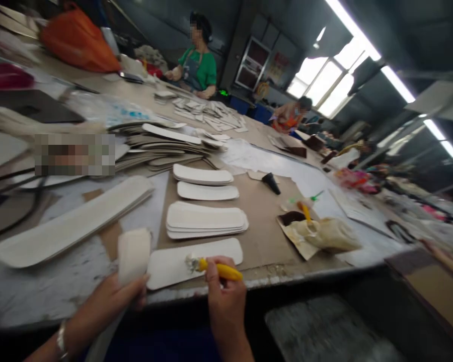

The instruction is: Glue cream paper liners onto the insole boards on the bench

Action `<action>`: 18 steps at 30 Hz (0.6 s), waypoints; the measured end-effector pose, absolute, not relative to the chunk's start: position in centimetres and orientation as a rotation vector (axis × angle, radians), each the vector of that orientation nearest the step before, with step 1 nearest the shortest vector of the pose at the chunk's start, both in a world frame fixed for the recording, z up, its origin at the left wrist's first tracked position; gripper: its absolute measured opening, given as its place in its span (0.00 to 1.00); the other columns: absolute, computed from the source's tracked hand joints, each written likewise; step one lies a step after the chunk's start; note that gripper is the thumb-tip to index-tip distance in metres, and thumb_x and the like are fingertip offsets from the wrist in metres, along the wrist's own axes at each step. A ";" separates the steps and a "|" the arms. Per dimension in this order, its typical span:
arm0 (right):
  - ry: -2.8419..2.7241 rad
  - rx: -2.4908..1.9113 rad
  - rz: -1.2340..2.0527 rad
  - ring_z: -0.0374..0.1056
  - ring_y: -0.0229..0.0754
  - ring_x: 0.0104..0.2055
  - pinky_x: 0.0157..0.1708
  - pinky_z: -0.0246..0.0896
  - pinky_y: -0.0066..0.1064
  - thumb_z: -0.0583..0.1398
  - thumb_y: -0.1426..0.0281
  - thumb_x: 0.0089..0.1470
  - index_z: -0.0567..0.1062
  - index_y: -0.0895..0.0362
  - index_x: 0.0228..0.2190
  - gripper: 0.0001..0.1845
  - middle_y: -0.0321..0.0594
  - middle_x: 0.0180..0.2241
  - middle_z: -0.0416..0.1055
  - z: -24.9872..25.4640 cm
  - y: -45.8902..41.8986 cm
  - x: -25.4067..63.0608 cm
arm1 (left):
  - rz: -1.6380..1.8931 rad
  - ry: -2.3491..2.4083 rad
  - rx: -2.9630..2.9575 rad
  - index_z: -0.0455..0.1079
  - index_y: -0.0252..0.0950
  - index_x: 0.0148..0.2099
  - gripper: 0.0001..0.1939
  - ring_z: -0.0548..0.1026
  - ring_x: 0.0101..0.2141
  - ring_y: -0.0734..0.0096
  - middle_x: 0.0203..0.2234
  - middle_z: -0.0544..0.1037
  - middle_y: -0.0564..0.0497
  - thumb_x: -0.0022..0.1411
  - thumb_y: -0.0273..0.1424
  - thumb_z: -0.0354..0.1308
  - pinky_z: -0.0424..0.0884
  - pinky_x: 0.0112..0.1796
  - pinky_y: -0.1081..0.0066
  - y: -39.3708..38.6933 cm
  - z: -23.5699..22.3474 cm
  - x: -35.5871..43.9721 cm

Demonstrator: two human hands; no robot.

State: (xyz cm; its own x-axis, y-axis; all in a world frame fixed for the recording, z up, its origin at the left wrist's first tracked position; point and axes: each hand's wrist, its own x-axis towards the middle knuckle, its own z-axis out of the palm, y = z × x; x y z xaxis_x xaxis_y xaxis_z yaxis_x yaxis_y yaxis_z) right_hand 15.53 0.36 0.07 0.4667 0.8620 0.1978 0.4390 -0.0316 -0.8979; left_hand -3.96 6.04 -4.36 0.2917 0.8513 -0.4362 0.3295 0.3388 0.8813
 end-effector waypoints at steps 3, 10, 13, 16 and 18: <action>-1.088 -1.595 0.689 0.68 0.40 0.25 0.26 0.65 0.29 0.58 0.60 0.52 0.74 0.59 0.32 0.14 0.39 0.25 0.70 -0.3 1.0 15.0 | 0.504 1.285 1.179 0.64 0.39 0.16 0.17 0.73 0.19 0.63 0.13 0.74 0.49 0.46 0.46 0.50 0.70 0.26 0.69 6.1 -3.6 -3.8; -1.134 -1.626 0.655 0.68 0.40 0.25 0.27 0.65 0.29 0.57 0.60 0.53 0.72 0.59 0.29 0.14 0.37 0.22 0.69 -0.8 1.6 13.4 | 0.531 1.286 1.137 0.63 0.39 0.16 0.16 0.73 0.18 0.64 0.12 0.72 0.50 0.44 0.45 0.51 0.70 0.25 0.68 5.9 -3.2 -3.4; -1.270 -1.683 0.411 0.68 0.42 0.29 0.32 0.65 0.31 0.57 0.61 0.52 0.72 0.58 0.29 0.13 0.40 0.26 0.70 -1.0 1.6 15.4 | 0.527 1.330 1.131 0.64 0.39 0.16 0.16 0.73 0.18 0.64 0.12 0.72 0.50 0.43 0.45 0.51 0.70 0.24 0.69 5.9 -3.1 -3.4; -1.317 -1.696 0.268 0.68 0.43 0.31 0.36 0.64 0.33 0.57 0.61 0.52 0.72 0.58 0.28 0.12 0.41 0.28 0.71 -0.7 1.6 16.9 | 0.520 1.339 1.131 0.64 0.39 0.15 0.16 0.73 0.18 0.64 0.12 0.73 0.50 0.43 0.45 0.51 0.70 0.24 0.68 5.9 -3.5 -3.4; -1.287 -1.710 0.302 0.68 0.42 0.29 0.35 0.64 0.32 0.57 0.61 0.53 0.72 0.57 0.29 0.12 0.39 0.26 0.70 -0.1 1.5 16.6 | 0.503 1.322 1.156 0.64 0.39 0.16 0.17 0.73 0.19 0.63 0.12 0.73 0.51 0.45 0.46 0.51 0.71 0.25 0.68 5.8 -4.2 -3.8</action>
State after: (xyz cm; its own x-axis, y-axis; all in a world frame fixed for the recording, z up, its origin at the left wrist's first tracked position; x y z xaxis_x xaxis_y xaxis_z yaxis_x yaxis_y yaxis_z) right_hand 16.59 1.46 -0.12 0.4173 0.8496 0.3224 0.6176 -0.0049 -0.7865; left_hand -3.76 5.77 -4.15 0.2483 0.8402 -0.4821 0.3077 0.4035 0.8617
